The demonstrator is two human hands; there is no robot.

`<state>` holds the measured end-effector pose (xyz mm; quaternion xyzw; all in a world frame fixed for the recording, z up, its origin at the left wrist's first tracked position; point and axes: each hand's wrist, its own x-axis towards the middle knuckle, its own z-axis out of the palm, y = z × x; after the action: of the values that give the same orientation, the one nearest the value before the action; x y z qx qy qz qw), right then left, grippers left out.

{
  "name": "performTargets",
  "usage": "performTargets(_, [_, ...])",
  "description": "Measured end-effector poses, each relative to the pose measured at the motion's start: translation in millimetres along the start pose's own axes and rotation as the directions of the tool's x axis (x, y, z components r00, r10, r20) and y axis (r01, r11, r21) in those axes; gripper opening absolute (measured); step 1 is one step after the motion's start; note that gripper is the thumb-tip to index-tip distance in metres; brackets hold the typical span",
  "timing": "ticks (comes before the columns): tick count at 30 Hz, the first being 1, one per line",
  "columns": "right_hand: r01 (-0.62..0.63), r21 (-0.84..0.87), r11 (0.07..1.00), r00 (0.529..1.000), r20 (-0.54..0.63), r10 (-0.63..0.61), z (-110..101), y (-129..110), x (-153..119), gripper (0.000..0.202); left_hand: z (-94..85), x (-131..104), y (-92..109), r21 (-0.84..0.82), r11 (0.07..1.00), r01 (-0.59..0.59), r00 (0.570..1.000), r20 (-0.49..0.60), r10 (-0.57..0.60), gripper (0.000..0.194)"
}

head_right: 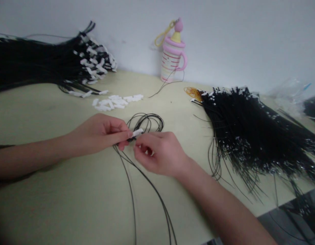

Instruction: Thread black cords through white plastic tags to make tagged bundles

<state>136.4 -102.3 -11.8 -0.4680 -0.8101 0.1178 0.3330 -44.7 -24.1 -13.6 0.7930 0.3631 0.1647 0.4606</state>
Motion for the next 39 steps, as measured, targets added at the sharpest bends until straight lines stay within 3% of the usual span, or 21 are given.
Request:
performTargets(3, [0.034, -0.027, 0.999, 0.994, 0.106, -0.031, 10.4, -14.7, -1.0, 0.016, -0.9, 3.9, -2.1, -0.093, 0.996, -0.013, 0.999, -0.038, 0.010, 0.028])
performTargets(7, [-0.010, 0.007, 1.000, 0.990, 0.144, 0.009, 19.4, -12.7, 0.8, 0.018, 0.9, 3.0, -0.5, -0.141, 0.990, -0.014, 0.998, -0.064, 0.005, 0.027])
performTargets(11, [-0.141, 0.021, 0.990, 0.985, 0.101, 0.138, 23.4, -11.6, 2.7, 0.020, 1.2, 2.6, -0.3, -0.131, 0.991, -0.017, 0.995, -0.105, 0.003, 0.027])
performTargets(17, [-0.302, 0.123, 0.946, 0.948, 0.142, 0.284, 26.4, -10.6, 4.4, 0.018, 0.7, 2.9, 3.0, -0.117, 0.993, 0.032, 0.987, -0.155, -0.050, 0.027])
performTargets(20, [-0.464, 0.307, 0.831, 0.883, 0.237, 0.405, 22.0, -9.7, 5.7, 0.010, 1.0, 3.1, 3.1, -0.112, 0.993, 0.035, 0.985, -0.165, -0.053, 0.026])
performTargets(22, [-0.562, 0.494, 0.663, 0.827, 0.362, 0.431, 12.4, -9.2, 7.0, 0.015, 0.3, 3.9, 1.6, -0.123, 0.991, 0.054, 0.984, -0.164, -0.074, 0.026])
performTargets(24, [-0.561, 0.644, 0.519, 0.826, 0.395, 0.403, -2.8, -8.0, 8.5, 0.027, -1.1, 5.5, -0.3, -0.167, 0.983, 0.078, 0.981, -0.163, -0.105, 0.026])
performTargets(27, [-0.466, 0.722, 0.512, 0.853, 0.213, 0.476, -33.2, -4.5, 10.6, 0.016, -2.8, 8.4, -1.9, -0.242, 0.965, 0.106, 0.976, -0.161, -0.148, 0.026])
performTargets(30, [-0.474, 0.620, 0.625, 0.767, -0.058, 0.640, -67.4, 4.0, 11.2, 0.059, -3.1, 9.8, -1.0, -0.256, 0.959, 0.123, 0.971, -0.169, -0.169, 0.025])
performTargets(32, [-0.465, 0.551, 0.693, 0.729, -0.206, 0.652, -88.3, 14.6, 11.0, 0.070, -2.8, 9.9, 0.0, -0.258, 0.956, 0.140, 0.967, -0.171, -0.188, 0.024])
performTargets(36, [-0.319, 0.610, 0.725, 0.678, -0.387, 0.625, -107.1, 42.5, 12.0, 0.048, -2.9, 10.0, -0.9, -0.293, 0.946, 0.135, 0.970, -0.156, -0.186, 0.024])
performTargets(39, [-0.224, 0.584, 0.780, 0.648, -0.509, 0.567, -89.1, 50.0, 12.4, 0.018, -3.2, 10.6, -3.2, -0.326, 0.936, 0.130, 0.969, -0.159, -0.190, 0.024])
